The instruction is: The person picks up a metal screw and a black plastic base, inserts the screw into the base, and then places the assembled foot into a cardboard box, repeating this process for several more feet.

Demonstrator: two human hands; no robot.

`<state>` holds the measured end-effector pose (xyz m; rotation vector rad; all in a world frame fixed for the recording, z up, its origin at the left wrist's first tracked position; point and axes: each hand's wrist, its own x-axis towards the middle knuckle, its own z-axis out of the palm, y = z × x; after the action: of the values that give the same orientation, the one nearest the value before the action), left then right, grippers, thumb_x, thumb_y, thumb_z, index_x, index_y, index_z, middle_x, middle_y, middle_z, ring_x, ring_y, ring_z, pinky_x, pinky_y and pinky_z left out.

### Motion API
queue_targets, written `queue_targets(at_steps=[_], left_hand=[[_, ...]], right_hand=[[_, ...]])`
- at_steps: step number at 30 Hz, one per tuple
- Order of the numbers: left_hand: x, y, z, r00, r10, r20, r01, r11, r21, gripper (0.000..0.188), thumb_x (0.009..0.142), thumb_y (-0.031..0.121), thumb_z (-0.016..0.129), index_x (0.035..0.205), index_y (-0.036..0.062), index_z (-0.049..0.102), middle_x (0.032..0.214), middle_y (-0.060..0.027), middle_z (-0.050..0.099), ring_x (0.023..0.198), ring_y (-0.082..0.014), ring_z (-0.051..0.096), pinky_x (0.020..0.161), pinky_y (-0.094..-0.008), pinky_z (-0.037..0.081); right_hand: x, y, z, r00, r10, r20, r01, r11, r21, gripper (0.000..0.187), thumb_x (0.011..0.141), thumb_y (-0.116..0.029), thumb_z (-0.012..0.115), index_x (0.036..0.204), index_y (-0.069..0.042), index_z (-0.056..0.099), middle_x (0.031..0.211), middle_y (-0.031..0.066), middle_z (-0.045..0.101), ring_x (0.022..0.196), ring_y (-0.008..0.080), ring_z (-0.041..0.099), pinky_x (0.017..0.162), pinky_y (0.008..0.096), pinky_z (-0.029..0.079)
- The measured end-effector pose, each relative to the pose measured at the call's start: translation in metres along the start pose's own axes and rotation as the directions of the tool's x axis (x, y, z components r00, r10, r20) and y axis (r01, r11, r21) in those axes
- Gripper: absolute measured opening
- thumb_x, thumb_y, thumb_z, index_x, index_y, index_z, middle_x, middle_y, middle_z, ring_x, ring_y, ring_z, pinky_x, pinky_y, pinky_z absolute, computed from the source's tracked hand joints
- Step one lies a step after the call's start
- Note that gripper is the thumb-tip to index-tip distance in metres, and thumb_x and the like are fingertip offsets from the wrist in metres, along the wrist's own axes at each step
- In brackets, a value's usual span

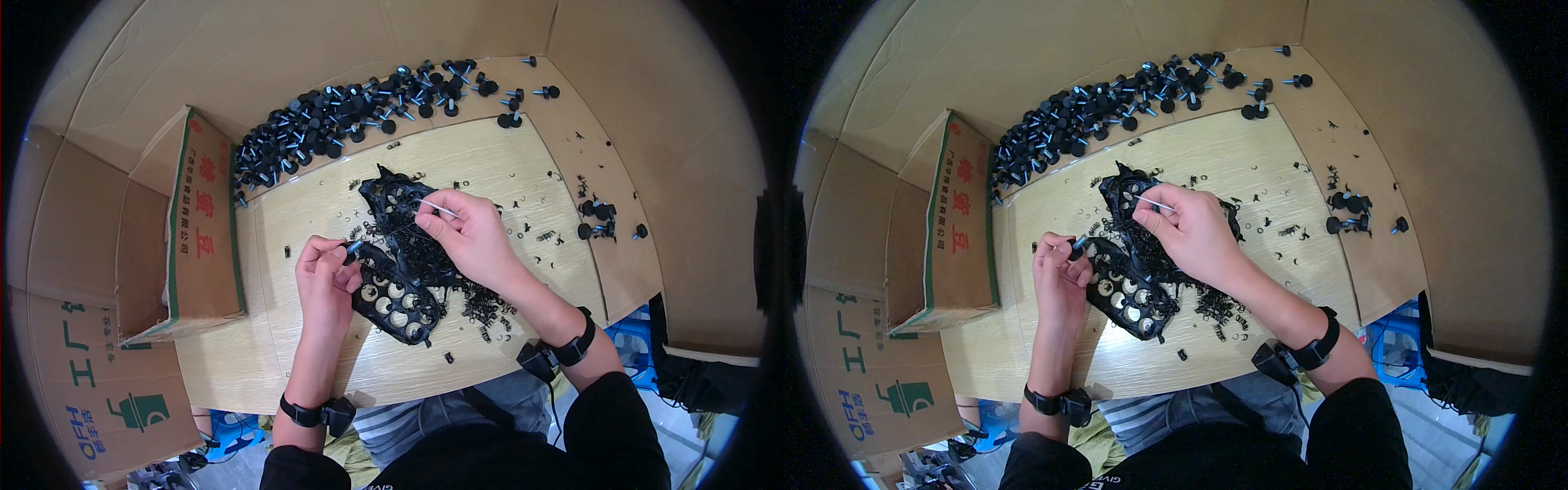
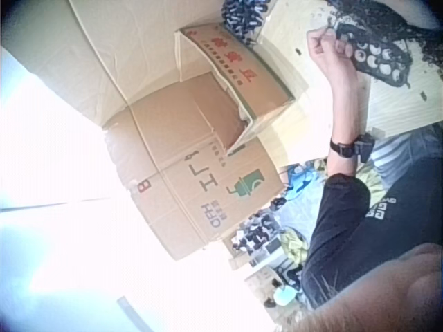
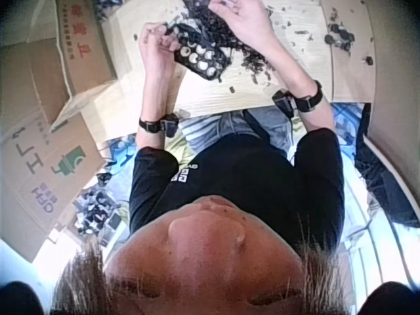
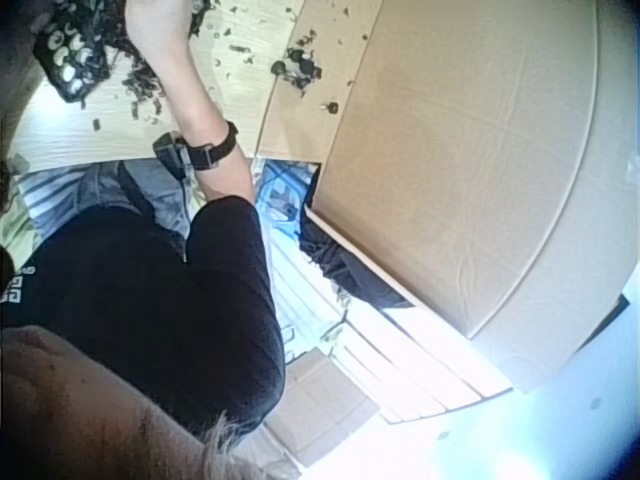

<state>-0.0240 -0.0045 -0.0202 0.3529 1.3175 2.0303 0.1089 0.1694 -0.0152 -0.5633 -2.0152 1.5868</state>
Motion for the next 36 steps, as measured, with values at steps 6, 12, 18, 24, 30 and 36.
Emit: queue_targets(at_steps=[6, 12, 18, 24, 30, 36], left_hand=[[0.016, 0.017, -0.026, 0.975, 0.022, -0.223, -0.059, 0.985, -0.162, 0.014, 0.094, 0.017, 0.057, 0.085, 0.0117, 0.047, 0.072, 0.0011, 0.05, 0.06, -0.0057, 0.041, 0.05, -0.0212, 0.034], [0.013, 0.015, -0.016, 0.983, -0.032, -0.178, 0.009, 0.992, -0.127, 0.014, 0.096, 0.023, 0.055, 0.101, 0.0094, 0.055, 0.079, -0.0042, 0.059, 0.059, -0.0073, 0.043, 0.051, -0.0218, 0.036], [0.012, 0.012, -0.014, 0.997, -0.069, -0.025, 0.065, 0.99, -0.123, 0.024, 0.097, 0.024, 0.054, 0.113, 0.0066, 0.059, 0.088, -0.0096, 0.066, 0.057, -0.0068, 0.043, 0.049, -0.0216, 0.037], [0.01, 0.009, -0.011, 1.0, -0.011, -0.018, 0.01, 0.998, -0.06, 0.026, 0.099, 0.025, 0.053, 0.116, 0.0051, 0.059, 0.089, -0.01, 0.067, 0.054, -0.0065, 0.041, 0.047, -0.0219, 0.036], [0.008, 0.008, -0.013, 0.996, 0.075, -0.038, -0.069, 0.988, 0.14, 0.031, 0.101, 0.031, 0.051, 0.11, 0.0032, 0.061, 0.07, 0.0001, 0.051, 0.056, -0.0054, 0.04, 0.049, -0.021, 0.034], [0.007, 0.005, -0.008, 0.997, 0.075, -0.01, -0.072, 0.973, 0.217, 0.028, 0.1, 0.028, 0.055, 0.107, 0.001, 0.061, 0.072, -0.0005, 0.051, 0.053, -0.0055, 0.04, 0.046, -0.0216, 0.034]], right_hand=[[0.019, -0.01, -0.037, 0.974, 0.026, -0.224, 0.044, 0.953, 0.301, 0.015, 0.094, -0.016, 0.065, 0.095, -0.001, 0.065, 0.074, -0.0049, 0.059, 0.06, -0.002, 0.044, 0.053, 0.0154, 0.034], [0.018, 0.004, -0.021, 0.982, -0.033, -0.188, 0.088, 0.953, 0.291, 0.013, 0.092, -0.013, 0.068, 0.091, 0.0, 0.066, 0.066, -0.0085, 0.053, 0.055, -0.0027, 0.036, 0.048, 0.0166, 0.027], [0.015, 0.001, -0.022, 0.996, -0.002, -0.086, 0.023, 0.97, 0.24, 0.013, 0.09, -0.012, 0.069, 0.09, 0.0, 0.066, 0.059, -0.0105, 0.048, 0.053, -0.0032, 0.032, 0.047, 0.0182, 0.022], [0.014, 0.005, -0.017, 0.999, 0.02, -0.046, -0.01, 0.975, 0.22, 0.012, 0.089, -0.014, 0.07, 0.087, -0.002, 0.067, 0.055, -0.013, 0.037, 0.052, -0.0013, 0.027, 0.048, 0.0208, 0.021], [0.012, 0.005, -0.012, 0.999, 0.037, -0.022, -0.033, 0.988, 0.151, 0.014, 0.088, -0.015, 0.072, 0.084, -0.003, 0.067, 0.054, -0.0128, 0.032, 0.052, -0.0002, 0.025, 0.048, 0.0217, 0.02], [0.01, -0.001, -0.013, 0.999, 0.05, 0.007, -0.05, 0.987, 0.155, 0.015, 0.088, -0.015, 0.071, 0.083, -0.002, 0.066, 0.054, -0.012, 0.039, 0.052, -0.0007, 0.029, 0.048, 0.0206, 0.022]])
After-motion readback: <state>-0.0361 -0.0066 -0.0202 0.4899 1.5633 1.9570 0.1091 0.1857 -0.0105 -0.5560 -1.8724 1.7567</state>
